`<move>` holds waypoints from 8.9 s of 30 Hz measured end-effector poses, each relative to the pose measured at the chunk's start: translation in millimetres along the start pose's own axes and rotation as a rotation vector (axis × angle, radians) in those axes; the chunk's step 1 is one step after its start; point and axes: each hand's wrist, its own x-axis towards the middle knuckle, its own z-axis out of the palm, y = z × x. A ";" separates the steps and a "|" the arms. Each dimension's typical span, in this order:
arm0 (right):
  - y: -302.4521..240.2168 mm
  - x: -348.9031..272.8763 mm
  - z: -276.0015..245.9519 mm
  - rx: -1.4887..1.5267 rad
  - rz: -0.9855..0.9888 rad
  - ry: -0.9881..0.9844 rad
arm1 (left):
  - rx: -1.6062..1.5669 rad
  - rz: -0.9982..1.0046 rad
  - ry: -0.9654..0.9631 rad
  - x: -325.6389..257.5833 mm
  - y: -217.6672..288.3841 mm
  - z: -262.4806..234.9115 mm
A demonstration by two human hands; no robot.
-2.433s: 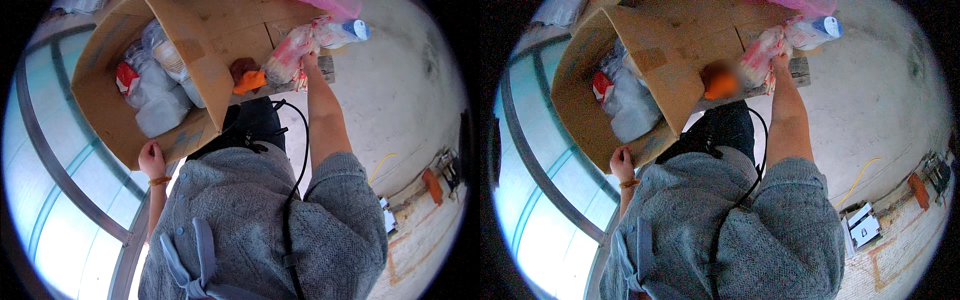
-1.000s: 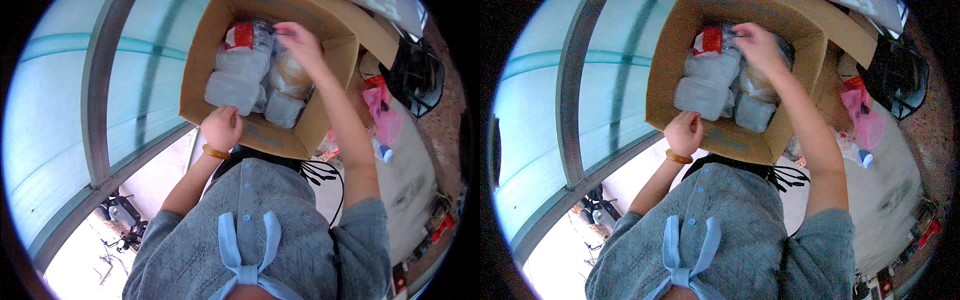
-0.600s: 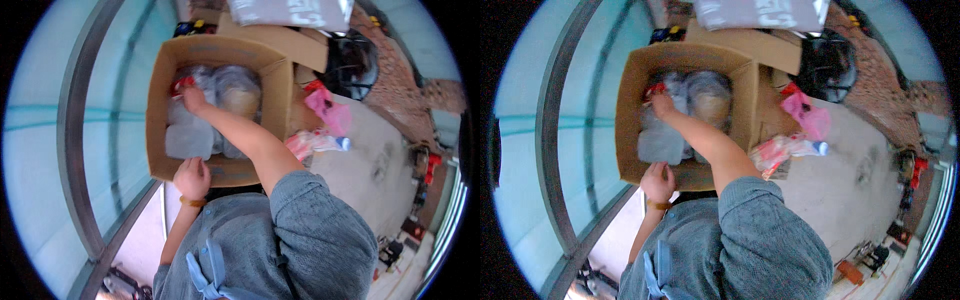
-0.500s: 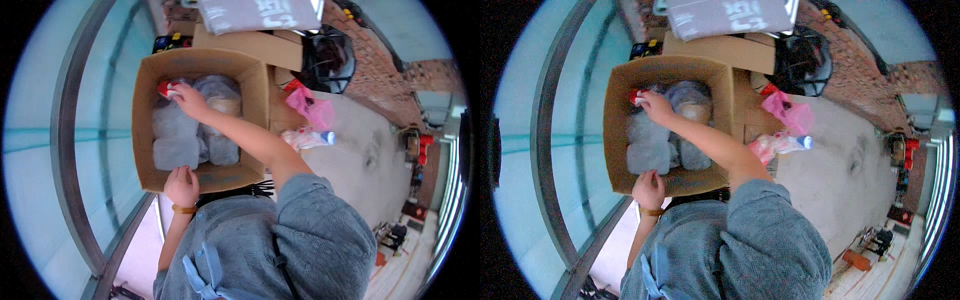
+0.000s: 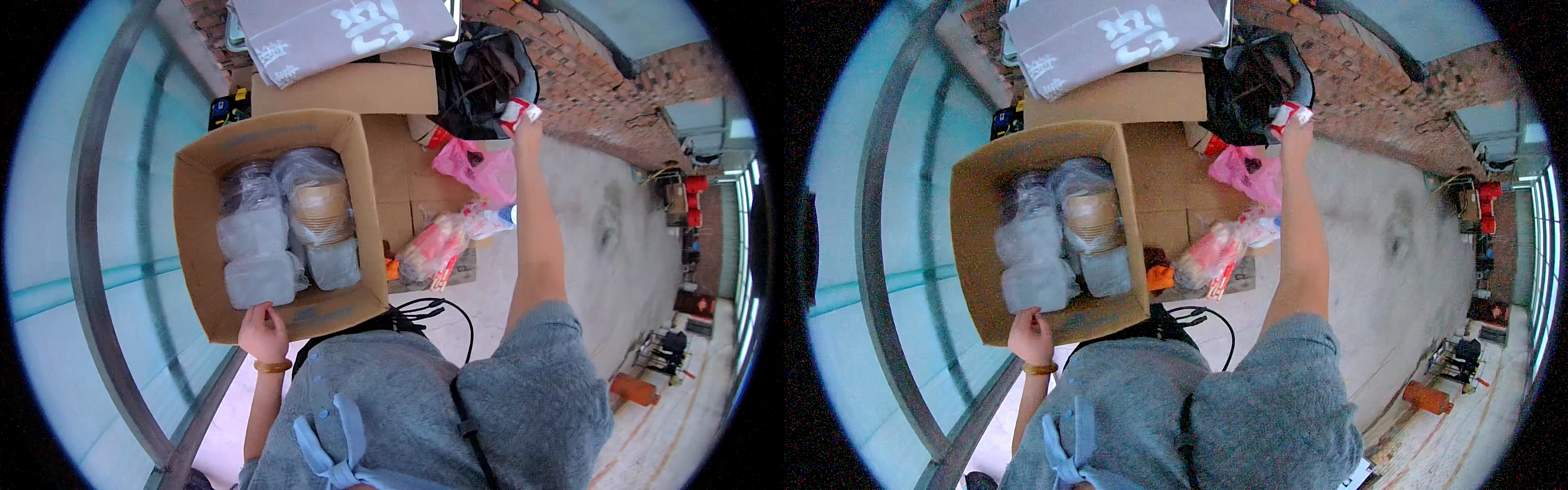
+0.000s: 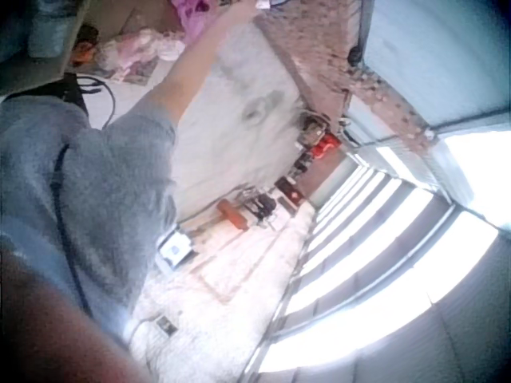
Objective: The person unpacks a cardboard box containing various items wrapped in plastic, including stacks of paper plates and paper cups. They remove the items, inspect them, and place them back into the box.
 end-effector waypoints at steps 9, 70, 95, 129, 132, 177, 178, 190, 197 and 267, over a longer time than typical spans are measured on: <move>147.3 175.5 5.6 -1.428 -0.274 -0.374 | 0.083 -0.031 -0.011 -1.5 -1.9 1.1; 140.5 -244.4 247.0 -0.730 -0.301 -0.894 | -0.149 0.089 0.026 -5.1 -23.8 -5.2; 108.7 -305.5 216.4 -1.203 -0.657 -1.139 | -0.205 0.092 -0.848 61.1 -8.4 56.4; -241.8 -207.4 26.5 0.690 -0.087 -1.108 | -0.810 0.656 -0.129 125.9 187.6 -63.4; -230.9 -199.0 12.8 0.392 -0.188 -0.833 | -0.837 0.612 -0.194 107.4 217.2 -20.9; 172.0 -449.9 149.5 -1.167 -0.259 -0.827 | 0.084 -0.295 0.106 3.9 -53.4 -8.6; 183.7 -446.9 145.9 -1.185 -0.174 -0.750 | 0.094 -0.285 0.104 5.6 -51.8 -8.6; 103.5 -380.3 160.3 -0.271 0.685 -0.572 | 0.076 -0.212 0.066 8.8 -51.0 -14.3; -93.5 -359.7 98.0 -0.057 0.471 -0.586 | 0.090 -0.186 0.003 7.8 -52.4 -13.8; 161.0 -470.7 251.2 -0.922 -0.606 -1.458 | 0.062 -0.347 0.156 15.6 -42.5 -15.1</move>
